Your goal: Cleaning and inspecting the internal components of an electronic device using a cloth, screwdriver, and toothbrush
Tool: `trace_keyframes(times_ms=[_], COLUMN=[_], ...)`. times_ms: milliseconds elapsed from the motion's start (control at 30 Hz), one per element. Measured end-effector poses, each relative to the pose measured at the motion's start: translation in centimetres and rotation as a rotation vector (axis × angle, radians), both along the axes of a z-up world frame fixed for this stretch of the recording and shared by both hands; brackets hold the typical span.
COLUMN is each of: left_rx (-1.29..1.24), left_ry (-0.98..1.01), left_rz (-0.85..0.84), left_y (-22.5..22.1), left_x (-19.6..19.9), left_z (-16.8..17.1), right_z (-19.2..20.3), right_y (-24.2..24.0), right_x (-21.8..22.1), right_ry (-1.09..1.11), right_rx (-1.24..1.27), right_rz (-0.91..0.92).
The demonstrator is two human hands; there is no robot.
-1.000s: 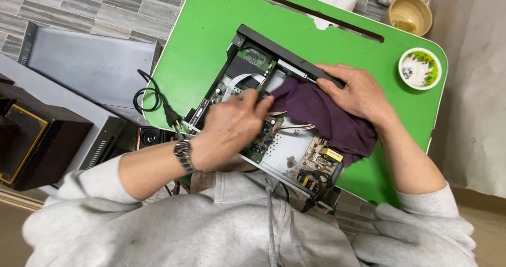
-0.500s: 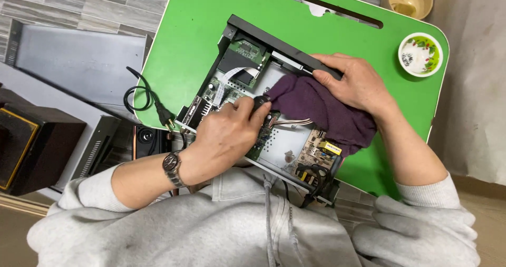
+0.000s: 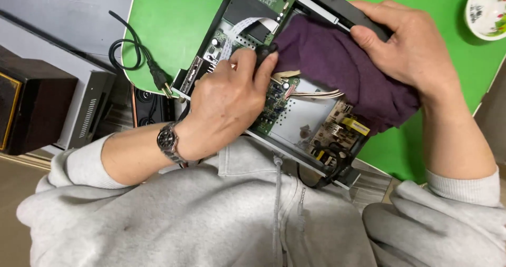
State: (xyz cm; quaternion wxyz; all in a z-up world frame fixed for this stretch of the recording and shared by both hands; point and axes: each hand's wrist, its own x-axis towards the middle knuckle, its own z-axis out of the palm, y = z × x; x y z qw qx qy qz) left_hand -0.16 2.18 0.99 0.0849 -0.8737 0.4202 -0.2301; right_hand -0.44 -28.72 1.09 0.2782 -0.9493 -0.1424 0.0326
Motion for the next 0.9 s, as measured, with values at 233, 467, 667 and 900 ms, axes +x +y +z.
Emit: trace_keyframes(times_ms=[233, 467, 667, 900], left_rx=[-0.067, -0.196, -0.257, -0.271], left_ry=[0.266, 0.189, -0.027, -0.086], left_rz=[-0.069, -0.274, -0.298, -0.262], left_y=[1.9, 1.1, -0.1, -0.3], left_x=[-3.7, -4.3, -4.1, -4.1], left_z=[1.1, 0.8, 1.9, 1.9], right_z=[-0.3, 0.0, -0.3, 0.5], right_y=[-0.2, -0.1, -0.4, -2.5], right_x=[-0.2, -0.3, -0.3, -2.4], right_ry=[-0.021, -0.006, 0.018, -0.151], right_rx=[-0.031, -0.029, -0.042, 0.148], right_rz=[0.023, 0.016, 0.032, 0.020])
